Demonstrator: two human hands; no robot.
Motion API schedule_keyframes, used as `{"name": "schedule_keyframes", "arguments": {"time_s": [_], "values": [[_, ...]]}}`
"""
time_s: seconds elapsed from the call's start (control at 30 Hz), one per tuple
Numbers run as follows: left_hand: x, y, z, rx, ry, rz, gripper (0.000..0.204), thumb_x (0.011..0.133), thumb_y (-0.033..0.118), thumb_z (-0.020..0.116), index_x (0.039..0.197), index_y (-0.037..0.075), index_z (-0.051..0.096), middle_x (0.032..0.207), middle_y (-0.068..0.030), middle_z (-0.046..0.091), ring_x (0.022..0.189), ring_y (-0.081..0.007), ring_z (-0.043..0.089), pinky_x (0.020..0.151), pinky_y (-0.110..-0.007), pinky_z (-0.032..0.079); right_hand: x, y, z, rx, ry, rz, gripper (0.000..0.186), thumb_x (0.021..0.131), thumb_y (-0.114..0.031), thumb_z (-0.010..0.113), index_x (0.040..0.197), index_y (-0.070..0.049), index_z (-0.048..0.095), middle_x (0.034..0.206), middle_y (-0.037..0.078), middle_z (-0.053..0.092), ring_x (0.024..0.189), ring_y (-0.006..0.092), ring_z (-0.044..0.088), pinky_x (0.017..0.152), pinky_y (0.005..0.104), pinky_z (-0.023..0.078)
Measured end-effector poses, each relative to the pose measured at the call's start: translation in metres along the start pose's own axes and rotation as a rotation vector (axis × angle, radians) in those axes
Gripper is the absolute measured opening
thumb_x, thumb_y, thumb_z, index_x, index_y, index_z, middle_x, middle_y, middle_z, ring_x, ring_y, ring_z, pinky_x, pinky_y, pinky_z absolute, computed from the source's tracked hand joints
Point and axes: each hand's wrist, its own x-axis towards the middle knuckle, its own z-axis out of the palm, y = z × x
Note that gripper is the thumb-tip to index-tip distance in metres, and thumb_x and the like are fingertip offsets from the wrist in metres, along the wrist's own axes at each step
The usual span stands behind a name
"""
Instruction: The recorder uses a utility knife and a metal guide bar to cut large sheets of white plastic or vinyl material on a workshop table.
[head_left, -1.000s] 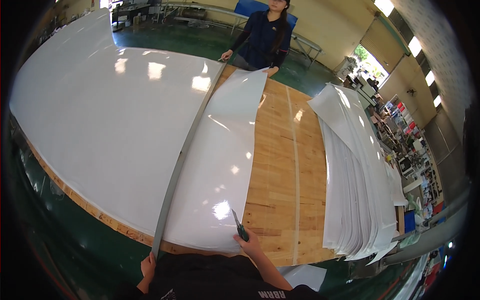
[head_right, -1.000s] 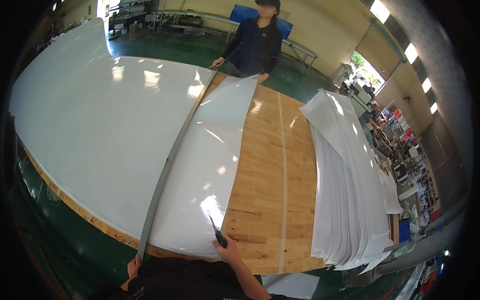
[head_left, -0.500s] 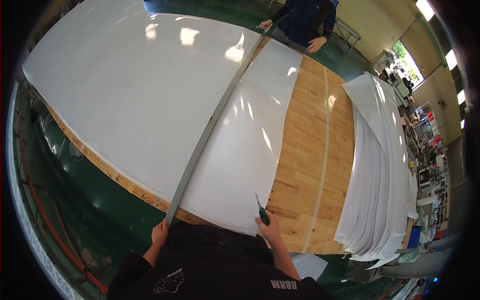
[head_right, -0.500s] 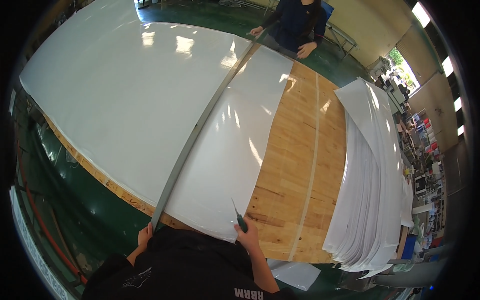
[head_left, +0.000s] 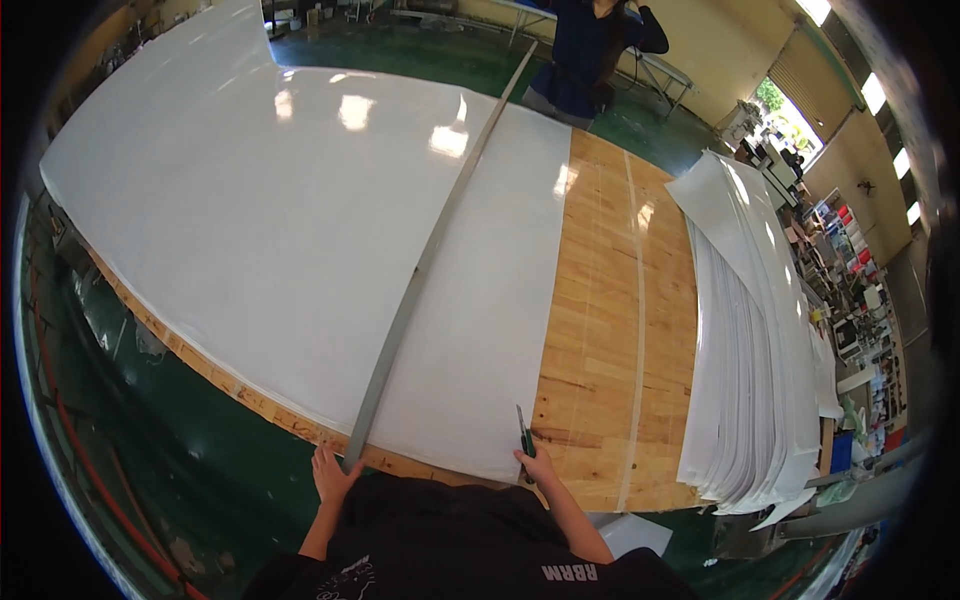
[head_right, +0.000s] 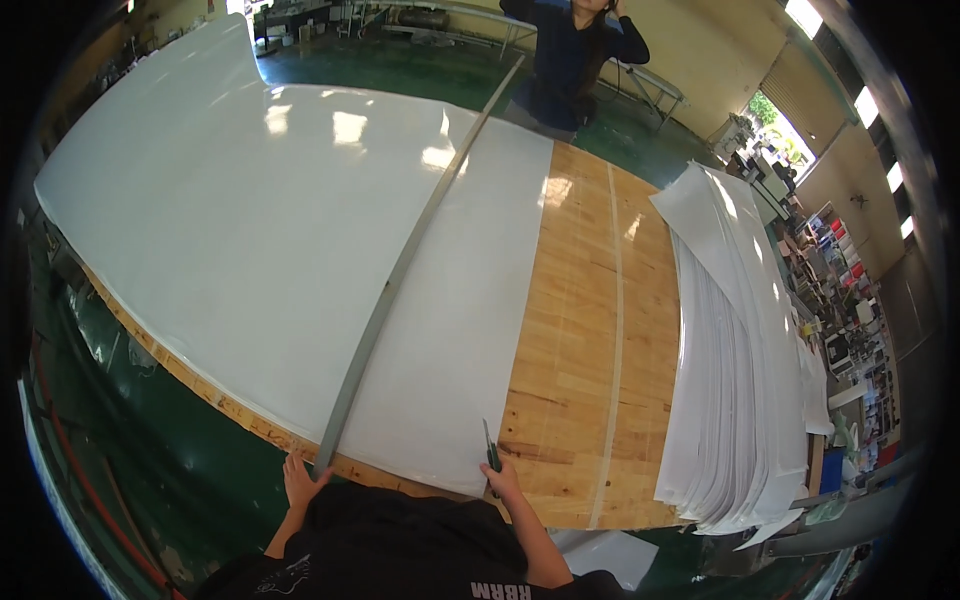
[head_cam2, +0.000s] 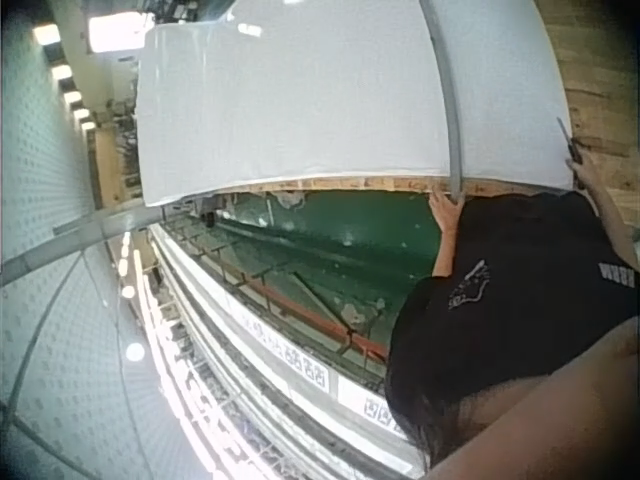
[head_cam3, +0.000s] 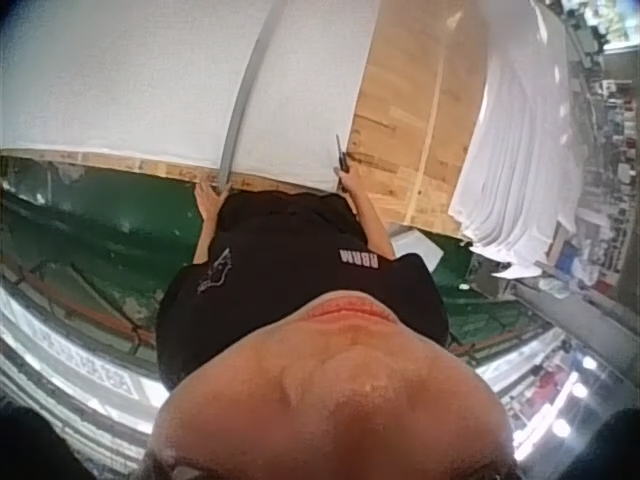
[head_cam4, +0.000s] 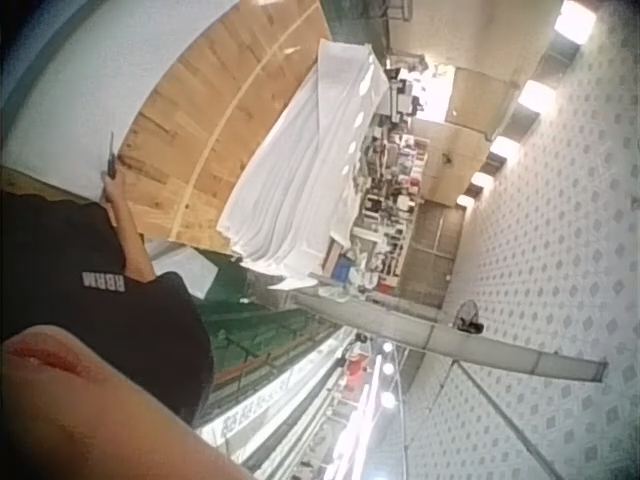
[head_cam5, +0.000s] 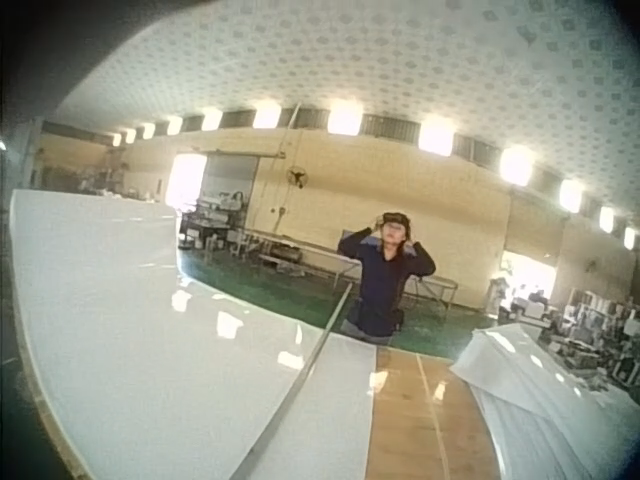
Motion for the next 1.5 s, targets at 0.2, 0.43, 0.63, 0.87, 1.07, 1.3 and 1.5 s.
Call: {"name": "schedule_keyframes", "arguments": {"time_s": [0.2, 0.43, 0.63, 0.87, 1.07, 1.3, 1.5], "values": [[0.023, 0.02, 0.013, 0.128, -0.156, -0.044, 0.083, 0.067, 0.05, 0.071, 0.13, 0.006, 0.039, 0.129, -0.0162, 0.036, 0.119, -0.0358, 0.034, 0.095, -0.05, 0.032, 0.002, 0.013, -0.002, -0.076, 0.023, -0.016, 0.022, 0.08, -0.019, 0.066, 0.087, -0.003, 0.054, 0.058, 0.003, 0.051, 0.044, 0.0138, 0.051, 0.04, 0.0281, 0.042], [0.023, 0.015, 0.014, 0.141, 0.019, 0.056, 0.062, 0.073, 0.046, 0.066, 0.123, 0.012, 0.051, 0.126, -0.0124, 0.039, 0.117, -0.0342, 0.036, 0.094, -0.048, 0.032, 0.004, 0.011, 0.005, 0.023, 0.048, -0.025, 0.023, 0.08, -0.021, 0.067, 0.086, -0.002, 0.055, 0.059, 0.002, 0.052, 0.045, 0.0137, 0.052, 0.041, 0.0282, 0.043], [0.033, 0.014, 0.007, 0.035, 0.033, -0.001, 0.054, 0.075, 0.04, 0.066, 0.12, 0.013, 0.054, 0.12, -0.0088, 0.045, 0.114, -0.0297, 0.041, 0.093, -0.046, 0.033, 0.01, 0.016, 0.005, -0.061, 0.084, -0.021, 0.023, 0.08, -0.022, 0.067, 0.084, -0.002, 0.056, 0.062, 0.003, 0.054, 0.049, 0.0134, 0.054, 0.043, 0.0277, 0.045], [0.034, 0.021, -0.002, 0.052, 0.001, -0.03, 0.061, 0.072, 0.033, 0.071, 0.124, 0.01, 0.048, 0.12, -0.0099, 0.047, 0.114, -0.031, 0.042, 0.094, -0.045, 0.034, -0.003, 0.027, 0.0, -0.086, 0.139, -0.053, 0.024, 0.08, -0.023, 0.066, 0.09, -0.002, 0.06, 0.064, 0.005, 0.057, 0.05, 0.0137, 0.055, 0.044, 0.0276, 0.045], [0.024, 0.052, -0.006, -0.009, 0.132, -0.011, 0.062, 0.07, 0.024, 0.074, 0.121, 0.004, 0.046, 0.119, -0.0144, 0.046, 0.112, -0.0325, 0.042, 0.093, -0.046, 0.035, -0.016, 0.039, -0.021, -0.272, 0.39, -0.216, 0.033, 0.081, -0.027, 0.064, 0.106, -0.007, 0.057, 0.076, 0.01, 0.061, 0.07, 0.0226, 0.058, 0.064, 0.0335, 0.046], [0.033, 0.067, 0.042, -1.562, -0.122, -1.373, 0.034, 0.084, 0.037, 0.058, 0.102, 0.01, 0.049, 0.089, -0.0036, 0.047, 0.075, -0.0167, 0.048, 0.081, -0.035, 0.037, -0.053, -0.011, -0.036, 0.023, 0.38, -0.106, 0.057, 0.083, -0.009, 0.057, 0.132, -0.015, 0.028, 0.073, 0.005, 0.049, 0.049, 0.0137, 0.048, 0.045, 0.0256, 0.046], [0.04, 0.12, 0.027, -1.572, 0.022, -1.364, 0.064, 0.085, 0.035, 0.054, 0.136, 0.006, 0.028, 0.139, -0.0147, 0.031, 0.135, -0.0265, 0.02, 0.109, -0.04, 0.017, -0.067, -0.034, -0.039, 0.416, 0.233, -0.306, 0.046, 0.089, -0.014, 0.053, 0.129, -0.014, 0.031, 0.091, 0.009, 0.051, 0.065, 0.0151, 0.054, 0.058, 0.03, 0.051]]}}
